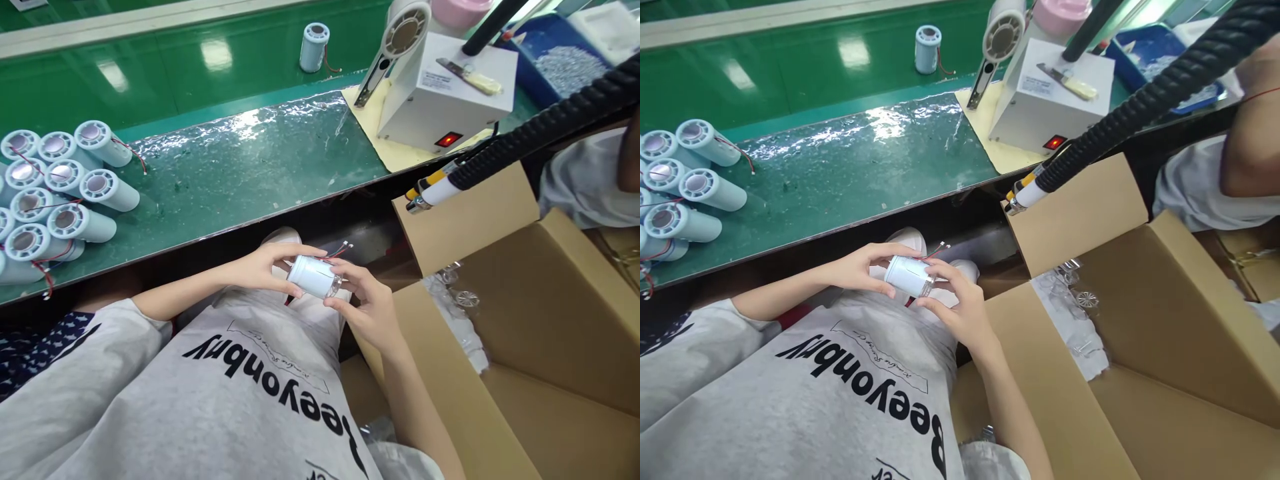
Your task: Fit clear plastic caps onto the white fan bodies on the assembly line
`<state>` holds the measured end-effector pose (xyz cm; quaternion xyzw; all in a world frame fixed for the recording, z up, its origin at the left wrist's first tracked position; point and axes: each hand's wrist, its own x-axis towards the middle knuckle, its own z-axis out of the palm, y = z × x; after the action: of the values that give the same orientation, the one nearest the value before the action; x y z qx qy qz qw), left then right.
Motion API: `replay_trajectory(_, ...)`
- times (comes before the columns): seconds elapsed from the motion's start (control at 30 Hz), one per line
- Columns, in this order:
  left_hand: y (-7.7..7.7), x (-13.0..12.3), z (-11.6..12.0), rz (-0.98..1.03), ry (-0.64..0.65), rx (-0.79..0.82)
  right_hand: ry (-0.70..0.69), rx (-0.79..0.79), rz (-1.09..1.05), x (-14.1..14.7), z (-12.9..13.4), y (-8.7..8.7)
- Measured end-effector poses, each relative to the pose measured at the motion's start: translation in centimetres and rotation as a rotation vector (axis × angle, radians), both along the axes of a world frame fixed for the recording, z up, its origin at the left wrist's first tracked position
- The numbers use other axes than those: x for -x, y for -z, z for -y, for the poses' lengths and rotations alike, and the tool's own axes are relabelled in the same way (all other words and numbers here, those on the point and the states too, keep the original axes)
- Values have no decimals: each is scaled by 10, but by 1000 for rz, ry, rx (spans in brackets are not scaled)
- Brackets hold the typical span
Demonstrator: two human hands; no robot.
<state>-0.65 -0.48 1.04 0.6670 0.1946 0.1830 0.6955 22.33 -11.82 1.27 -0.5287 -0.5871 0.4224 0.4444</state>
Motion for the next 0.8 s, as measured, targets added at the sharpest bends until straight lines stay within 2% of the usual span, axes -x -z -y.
replay_trajectory(0.3,-4,1,3,30,43,-20,4,192,-181,0,1,-6)
replay_trajectory(0.47,-6,2,4,10,30,-86,27,245,-220,1,-1,-7)
replay_trajectory(0.8,-6,2,4,9,52,-89,8,360,-331,6,-5,-7)
